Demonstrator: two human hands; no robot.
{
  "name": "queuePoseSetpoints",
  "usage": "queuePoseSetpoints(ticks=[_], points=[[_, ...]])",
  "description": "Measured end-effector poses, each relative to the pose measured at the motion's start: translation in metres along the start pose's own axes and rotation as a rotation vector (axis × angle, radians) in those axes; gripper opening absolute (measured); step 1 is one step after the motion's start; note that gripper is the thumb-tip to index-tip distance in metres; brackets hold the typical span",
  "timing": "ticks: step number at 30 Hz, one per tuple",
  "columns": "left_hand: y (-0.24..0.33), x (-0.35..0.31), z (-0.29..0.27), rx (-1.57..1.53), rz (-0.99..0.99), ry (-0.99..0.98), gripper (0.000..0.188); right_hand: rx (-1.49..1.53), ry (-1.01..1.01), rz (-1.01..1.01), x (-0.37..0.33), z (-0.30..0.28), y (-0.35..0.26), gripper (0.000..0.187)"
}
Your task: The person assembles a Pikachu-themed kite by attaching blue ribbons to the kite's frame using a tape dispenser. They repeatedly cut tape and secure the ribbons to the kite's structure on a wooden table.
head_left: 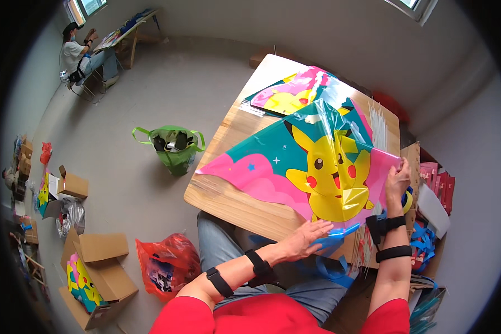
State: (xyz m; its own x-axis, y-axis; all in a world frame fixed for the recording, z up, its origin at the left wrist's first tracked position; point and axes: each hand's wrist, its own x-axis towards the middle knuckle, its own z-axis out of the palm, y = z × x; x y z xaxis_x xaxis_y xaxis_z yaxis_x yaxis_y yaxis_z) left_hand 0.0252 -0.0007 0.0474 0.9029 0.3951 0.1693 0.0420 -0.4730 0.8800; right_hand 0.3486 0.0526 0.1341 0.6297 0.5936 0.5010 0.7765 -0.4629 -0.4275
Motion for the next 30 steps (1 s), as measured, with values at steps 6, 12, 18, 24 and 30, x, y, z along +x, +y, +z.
queuePoseSetpoints(ticks=[6, 12, 18, 24, 30], points=[[-0.042, -0.051, -0.031, 0.646, -0.345, 0.319, 0.063, -0.018, -0.019, -0.551, -0.079, -0.037, -0.05, 0.044], [-0.054, -0.03, 0.003, 0.477, -0.324, 0.152, 0.064, 0.347, -0.838, -0.276, -0.241, 0.041, -0.087, 0.068], [-0.042, -0.058, -0.014, 0.715, -0.241, 0.335, 0.065, -0.134, -0.683, -0.349, -0.207, 0.053, -0.019, 0.051], [-0.073, -0.112, -0.074, 0.955, -0.605, 0.202, 0.071, -0.277, -0.515, -0.353, -0.216, 0.046, -0.011, 0.038], [-0.068, -0.117, -0.08, 1.025, -0.523, 0.171, 0.064, 0.168, 0.02, -0.22, -0.201, -0.049, 0.008, 0.018]])
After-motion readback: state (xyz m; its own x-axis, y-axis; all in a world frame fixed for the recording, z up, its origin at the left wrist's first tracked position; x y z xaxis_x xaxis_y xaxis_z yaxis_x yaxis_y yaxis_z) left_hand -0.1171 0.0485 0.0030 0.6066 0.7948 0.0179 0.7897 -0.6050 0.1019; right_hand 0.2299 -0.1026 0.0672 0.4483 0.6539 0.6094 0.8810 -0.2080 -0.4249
